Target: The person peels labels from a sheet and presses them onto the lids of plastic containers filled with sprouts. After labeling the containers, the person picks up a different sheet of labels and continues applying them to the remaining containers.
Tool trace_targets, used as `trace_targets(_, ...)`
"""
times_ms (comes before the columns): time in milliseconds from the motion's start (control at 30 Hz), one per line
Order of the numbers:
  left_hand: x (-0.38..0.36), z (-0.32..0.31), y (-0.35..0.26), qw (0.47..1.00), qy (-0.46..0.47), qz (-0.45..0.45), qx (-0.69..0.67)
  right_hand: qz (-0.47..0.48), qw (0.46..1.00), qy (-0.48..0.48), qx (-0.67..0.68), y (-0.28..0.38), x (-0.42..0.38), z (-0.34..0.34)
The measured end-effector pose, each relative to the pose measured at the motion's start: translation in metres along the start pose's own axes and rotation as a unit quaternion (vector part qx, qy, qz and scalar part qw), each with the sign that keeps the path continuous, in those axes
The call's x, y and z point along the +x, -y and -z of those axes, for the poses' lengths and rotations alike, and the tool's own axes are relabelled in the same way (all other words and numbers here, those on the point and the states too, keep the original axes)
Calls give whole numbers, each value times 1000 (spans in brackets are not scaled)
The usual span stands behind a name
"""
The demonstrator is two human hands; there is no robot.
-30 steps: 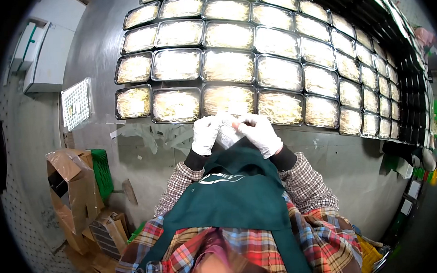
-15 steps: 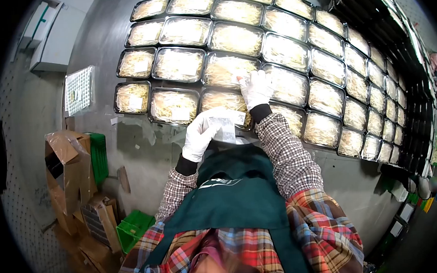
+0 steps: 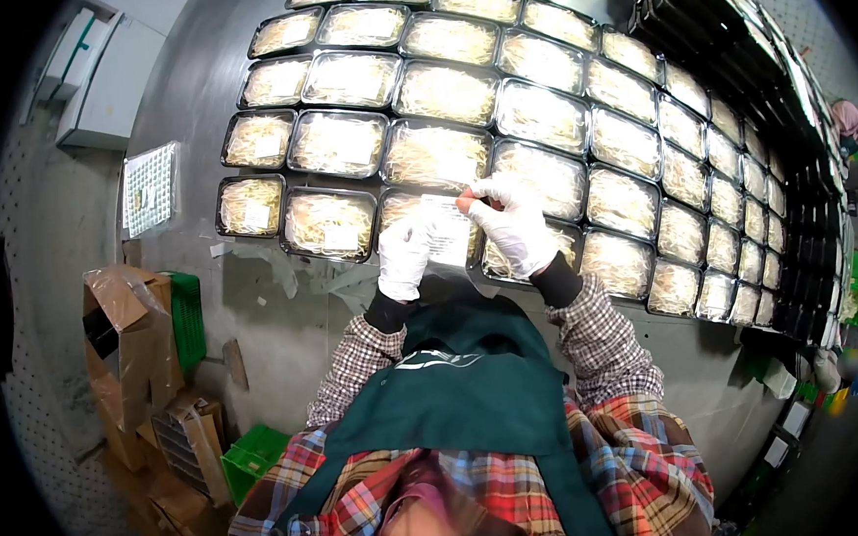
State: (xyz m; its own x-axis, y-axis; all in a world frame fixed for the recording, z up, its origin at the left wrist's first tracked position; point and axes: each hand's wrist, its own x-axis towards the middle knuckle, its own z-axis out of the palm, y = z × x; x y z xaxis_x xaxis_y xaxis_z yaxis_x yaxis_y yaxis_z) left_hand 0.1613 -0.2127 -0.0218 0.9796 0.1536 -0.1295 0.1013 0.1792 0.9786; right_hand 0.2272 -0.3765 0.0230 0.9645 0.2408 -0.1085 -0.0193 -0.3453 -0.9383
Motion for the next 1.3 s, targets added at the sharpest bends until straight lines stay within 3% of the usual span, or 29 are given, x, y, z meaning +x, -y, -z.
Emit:
trace_targets(33,1,-8,-14,999,-11,50,-12,14,999,36,-10,11,9,8)
trace_targets(67,2,-4,-9,997,44,57,5,85,995,36,-46,10,21,14)
trace_targets(133,3,13,16,985,150,70,37,-36,987,-1,157,-4,53,17)
trace_targets(167,2,17,27,982,170,77,4,-24,993,-35,112,-29,84,21)
trace_targets(267,-7,22,-38,987,74,135,-51,-53,981,-136,-125,-74,161,13)
trace_targets(333,-15,31,-43,995,5,69,-67,-7,938,-201,-281,-87,185,-10)
trace_targets(400,-17,26,-72,986,-49,32,-154,-36,903,-202,-377,-86,192,-27)
trace_targets(567,8,36,-43,998,4,-35,-45,80,846,-252,-462,-93,174,-28)
trace_targets(600,16,25,-46,996,-23,-25,-78,64,872,-282,-395,-104,179,-26)
trace_targets(667,31,7,-45,990,-88,-30,-101,56,934,-211,-281,-101,167,-8)
trace_targets(700,36,9,-37,997,-67,-27,-41,73,978,-124,-149,-87,155,-1)
trace_targets(733,40,1,-35,994,-91,-29,-50,-6,999,17,45,-43,132,7)
trace_targets(767,43,-2,-29,995,-95,-11,-21,-50,983,150,88,-29,118,18)
trace_targets(800,47,-5,-26,995,-97,7,9,-26,967,244,74,3,99,28)
trace_targets(833,48,-8,-28,994,-103,13,46,-100,953,267,98,28,82,31)
trace_targets(867,49,-13,-32,991,-108,16,82,-136,958,246,59,36,74,32)
trace_targets(967,55,-23,-31,992,-75,18,97,-23,976,212,-32,36,78,45)
trace_targets(1000,57,-25,-30,994,-57,17,87,26,979,202,-21,29,87,48)
trace_targets(1033,56,-36,-47,995,-53,-46,73,-14,981,187,48,21,100,52)
trace_targets(1067,56,-28,-40,997,22,39,62,-55,976,173,117,12,118,55)
trace_targets(1133,53,-21,-54,987,106,110,-40,59,996,41,51,-23,180,61)
trace_targets(1167,53,-12,-31,986,115,120,-30,33,991,16,-126,-21,209,65)
trace_targets(1200,49,-7,-39,986,125,67,-85,6,955,-10,-298,-17,234,67)
trace_targets(1267,42,-2,-62,991,80,37,-99,-59,960,-88,-260,-38,275,46)
trace_targets(1300,42,10,-54,991,113,-4,-66,-8,955,-117,-273,-81,307,35)
